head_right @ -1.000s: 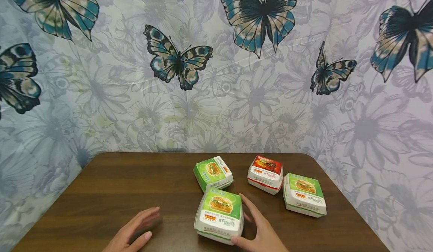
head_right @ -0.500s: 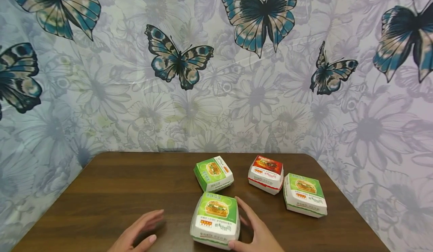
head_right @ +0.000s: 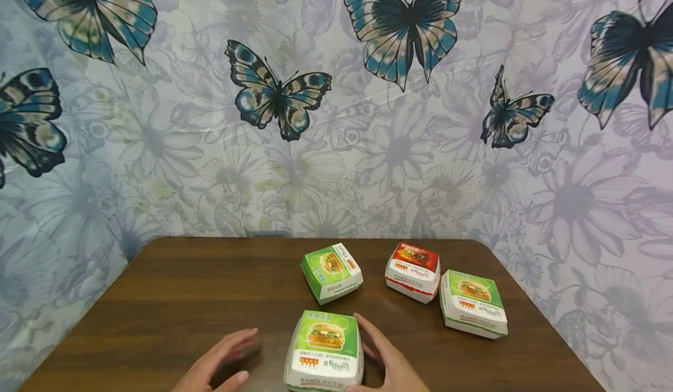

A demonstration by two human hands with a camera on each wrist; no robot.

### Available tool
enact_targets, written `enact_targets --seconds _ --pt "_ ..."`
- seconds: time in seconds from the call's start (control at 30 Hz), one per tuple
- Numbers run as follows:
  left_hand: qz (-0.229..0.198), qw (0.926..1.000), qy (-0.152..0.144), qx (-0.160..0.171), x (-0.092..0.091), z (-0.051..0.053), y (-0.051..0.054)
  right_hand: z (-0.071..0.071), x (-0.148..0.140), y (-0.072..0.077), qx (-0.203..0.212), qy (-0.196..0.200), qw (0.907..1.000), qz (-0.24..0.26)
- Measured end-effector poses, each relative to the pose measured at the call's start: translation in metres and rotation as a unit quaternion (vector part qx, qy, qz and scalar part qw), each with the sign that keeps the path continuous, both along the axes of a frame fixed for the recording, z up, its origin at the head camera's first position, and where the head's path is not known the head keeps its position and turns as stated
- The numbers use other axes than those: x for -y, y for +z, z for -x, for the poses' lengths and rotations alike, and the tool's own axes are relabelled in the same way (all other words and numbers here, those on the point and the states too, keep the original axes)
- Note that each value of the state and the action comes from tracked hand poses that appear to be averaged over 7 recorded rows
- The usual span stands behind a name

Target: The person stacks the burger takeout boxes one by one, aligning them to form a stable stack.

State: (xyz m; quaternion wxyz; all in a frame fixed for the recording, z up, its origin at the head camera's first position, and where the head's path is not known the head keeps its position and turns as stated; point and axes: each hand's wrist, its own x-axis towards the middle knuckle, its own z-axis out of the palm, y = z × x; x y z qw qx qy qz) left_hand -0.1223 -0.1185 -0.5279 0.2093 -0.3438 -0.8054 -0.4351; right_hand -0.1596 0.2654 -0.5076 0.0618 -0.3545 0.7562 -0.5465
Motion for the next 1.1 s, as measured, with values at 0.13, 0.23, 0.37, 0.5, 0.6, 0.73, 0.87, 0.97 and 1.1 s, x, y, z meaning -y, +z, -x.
enact_targets --seconds 0.13,0.23,0.37,0.5,0.6,0.73,0.87,0.97,1.1 --pt "-0.002 0.9996 -0.003 0.029 0.0 -0.001 0.0 0.0 0.002 -0.002 -0.009 0.009 0.9999 -0.004" --pt "0.0 0.9984 -0.012 0.054 0.0 -0.002 0.001 0.001 0.002 -0.003 -0.012 0.014 0.9998 -0.003" --pt "0.006 0.9974 -0.029 0.067 0.0 -0.001 0.002 0.003 0.003 -0.006 -0.029 0.031 0.9991 0.007" --pt "0.011 0.9957 -0.044 0.08 -0.002 0.001 0.002 0.004 0.003 -0.008 -0.061 0.045 0.9971 0.011" --pt "0.01 0.9938 -0.047 0.1 -0.005 0.003 0.002 0.005 0.003 -0.008 -0.072 0.044 0.9964 0.005" --pt "0.003 0.9923 -0.048 0.114 -0.009 0.005 0.001 0.005 0.003 -0.007 -0.052 0.038 0.9979 -0.006" --pt "-0.012 0.9877 -0.058 0.145 -0.01 0.005 0.001 0.006 0.002 -0.008 -0.038 0.036 0.9985 -0.015" --pt "-0.02 0.9836 -0.067 0.166 -0.011 0.006 0.001 0.008 0.001 -0.011 -0.046 0.042 0.9979 -0.017" --pt "-0.023 0.982 -0.072 0.173 -0.013 0.007 0.002 0.01 0.0 -0.012 -0.059 0.053 0.9967 -0.016"
